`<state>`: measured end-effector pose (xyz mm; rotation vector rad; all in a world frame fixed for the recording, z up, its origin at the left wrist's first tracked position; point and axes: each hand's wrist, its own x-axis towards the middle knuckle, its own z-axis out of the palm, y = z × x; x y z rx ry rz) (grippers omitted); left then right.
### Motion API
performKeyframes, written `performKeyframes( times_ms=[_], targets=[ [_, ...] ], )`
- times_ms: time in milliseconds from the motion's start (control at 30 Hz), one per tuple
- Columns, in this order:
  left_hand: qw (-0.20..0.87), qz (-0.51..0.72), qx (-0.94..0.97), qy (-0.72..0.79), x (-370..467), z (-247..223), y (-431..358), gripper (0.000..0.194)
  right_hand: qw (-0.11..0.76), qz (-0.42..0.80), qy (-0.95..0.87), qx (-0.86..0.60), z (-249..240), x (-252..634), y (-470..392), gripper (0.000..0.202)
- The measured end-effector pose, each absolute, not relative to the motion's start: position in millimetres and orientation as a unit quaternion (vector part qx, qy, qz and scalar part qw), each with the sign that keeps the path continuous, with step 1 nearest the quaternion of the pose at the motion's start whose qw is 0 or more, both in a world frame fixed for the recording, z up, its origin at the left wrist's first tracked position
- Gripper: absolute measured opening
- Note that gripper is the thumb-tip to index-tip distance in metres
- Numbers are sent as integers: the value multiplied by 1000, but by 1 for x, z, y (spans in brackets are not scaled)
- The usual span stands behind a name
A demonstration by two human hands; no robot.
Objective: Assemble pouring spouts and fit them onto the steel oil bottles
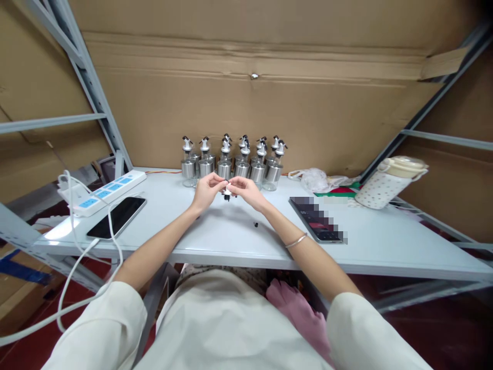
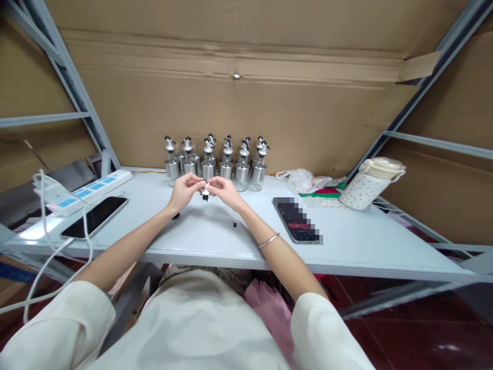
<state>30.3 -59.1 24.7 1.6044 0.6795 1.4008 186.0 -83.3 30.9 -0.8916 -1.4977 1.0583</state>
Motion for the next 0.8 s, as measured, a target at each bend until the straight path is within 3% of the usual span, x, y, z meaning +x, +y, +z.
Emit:
performKeyframes(
  times_ms=[100, 233, 433, 500, 600, 700, 800],
  targets=[
    [378, 544, 684, 306, 34, 23, -56, 27, 543, 410, -623, -386, 29, 184, -81, 30],
    [221, 526, 750, 335, 32, 35, -42, 24, 595, 445, -540, -396, 30, 187, -76, 32],
    [-33, 578, 700, 419, 23, 101, 2, 24, 652, 403, -489, -416, 39, 197, -70, 32],
    [-106, 473, 736, 473, 27, 132, 19, 32, 646, 372, -504, -436, 40, 198, -70, 29],
    [-128, 163, 789, 579, 41, 169, 43, 36, 635, 338, -524, -456, 41, 200, -72, 25],
    [-86, 54, 785, 611, 55, 182, 63, 26, 625, 301, -544, -473, 42, 204, -73, 26],
    [-80, 9, 778, 624, 61, 176, 76, 30, 618, 284, -556, -479, 41, 208, -70, 26]
  ],
)
